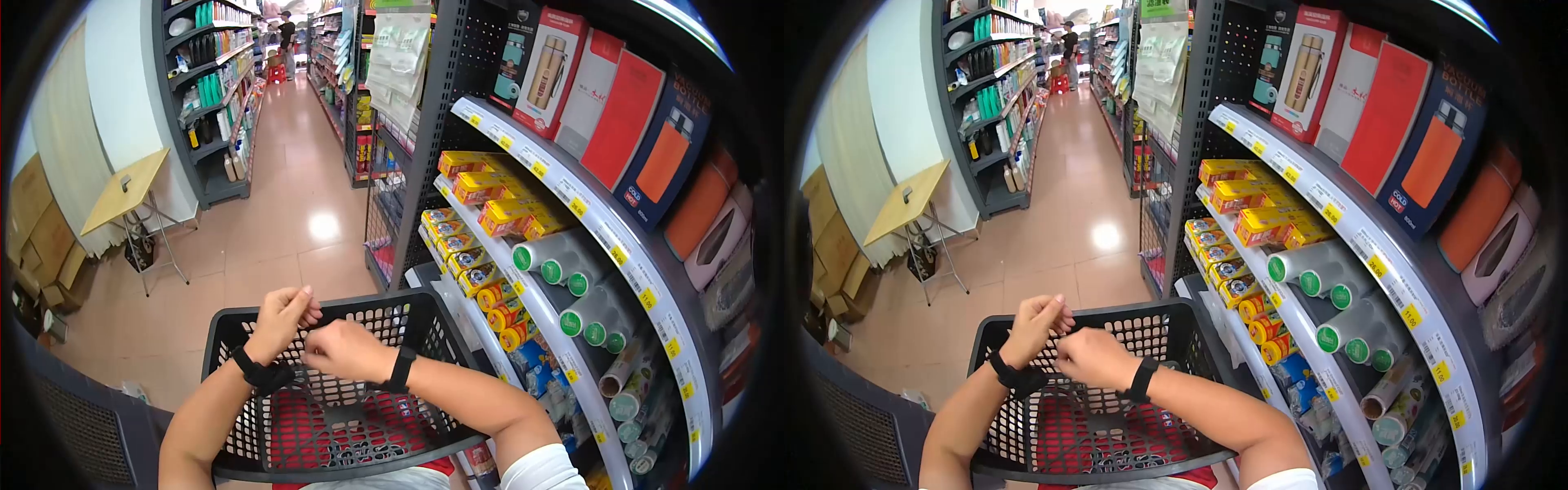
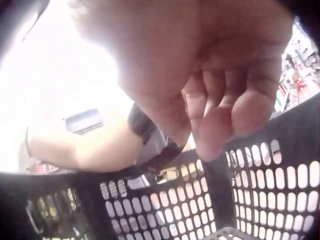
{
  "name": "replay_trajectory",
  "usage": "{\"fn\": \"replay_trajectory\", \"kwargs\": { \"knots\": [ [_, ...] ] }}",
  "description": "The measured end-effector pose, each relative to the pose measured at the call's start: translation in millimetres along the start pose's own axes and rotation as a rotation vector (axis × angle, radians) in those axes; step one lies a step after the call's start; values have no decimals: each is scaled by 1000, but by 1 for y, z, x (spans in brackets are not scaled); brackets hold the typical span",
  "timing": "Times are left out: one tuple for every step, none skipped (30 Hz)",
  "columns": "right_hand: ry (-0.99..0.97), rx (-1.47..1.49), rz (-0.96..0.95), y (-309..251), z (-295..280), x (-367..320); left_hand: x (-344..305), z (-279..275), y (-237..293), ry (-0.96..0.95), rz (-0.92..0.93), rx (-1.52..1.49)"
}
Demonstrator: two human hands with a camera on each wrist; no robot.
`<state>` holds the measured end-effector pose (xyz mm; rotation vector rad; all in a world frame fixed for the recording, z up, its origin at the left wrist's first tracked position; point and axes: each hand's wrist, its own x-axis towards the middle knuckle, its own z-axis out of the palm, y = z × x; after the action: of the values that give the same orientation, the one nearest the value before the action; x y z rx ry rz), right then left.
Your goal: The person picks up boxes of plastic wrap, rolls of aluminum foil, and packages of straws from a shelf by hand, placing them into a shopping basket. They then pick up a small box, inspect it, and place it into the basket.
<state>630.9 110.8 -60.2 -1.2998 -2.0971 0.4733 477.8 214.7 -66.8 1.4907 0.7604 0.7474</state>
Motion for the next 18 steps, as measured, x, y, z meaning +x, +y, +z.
{"fn": "replay_trajectory", "kwargs": {
  "knots": [
    [39, 19, 52, 7, -7, 5, 2, -6, 5, 31, 10, -15],
    [77, 38, 102, 19, -13, 10, 4, -11, 9, 63, 20, -30],
    [129, 115, 176, 34, -19, 17, 5, -15, 14, 69, 28, -37],
    [175, 191, 243, 55, -26, 25, 6, -16, 18, 84, 47, -74],
    [262, 155, 305, 84, -29, 36, 5, -18, 21, 103, 63, -111],
    [351, 120, 368, 112, -34, 44, 6, -18, 19, 102, 80, -107],
    [352, -40, 417, 131, -50, 49, 6, -19, 16, 82, 80, -112],
    [355, -203, 464, 146, -67, 50, 4, -20, 13, 60, 83, -116],
    [360, -495, 473, 159, -80, 48, 2, -19, 10, 51, 85, -110],
    [365, -788, 476, 172, -91, 49, 0, -18, 8, 53, 67, -87],
    [353, -873, 495, 191, -102, 48, -3, -17, 8, 45, 77, -67],
    [338, -957, 518, 210, -108, 46, -5, -17, 8, 35, 83, -49],
    [370, -1060, 570, 220, -109, 45, -5, -17, 4, 33, 94, -36],
    [402, -1161, 623, 231, -108, 43, -6, -17, 2, 36, 97, -42],
    [374, -1271, 700, 263, -104, 41, -6, -18, 1, 27, 94, -19],
    [372, -1274, 696, 276, -104, 40, -7, -19, 1, 18, 91, 6],
    [345, -1344, 750, 285, -102, 40, -7, -21, 0, 8, 82, 3],
    [321, -1412, 802, 283, -102, 44, -6, -22, 0, 15, 82, 3]
  ]
}}
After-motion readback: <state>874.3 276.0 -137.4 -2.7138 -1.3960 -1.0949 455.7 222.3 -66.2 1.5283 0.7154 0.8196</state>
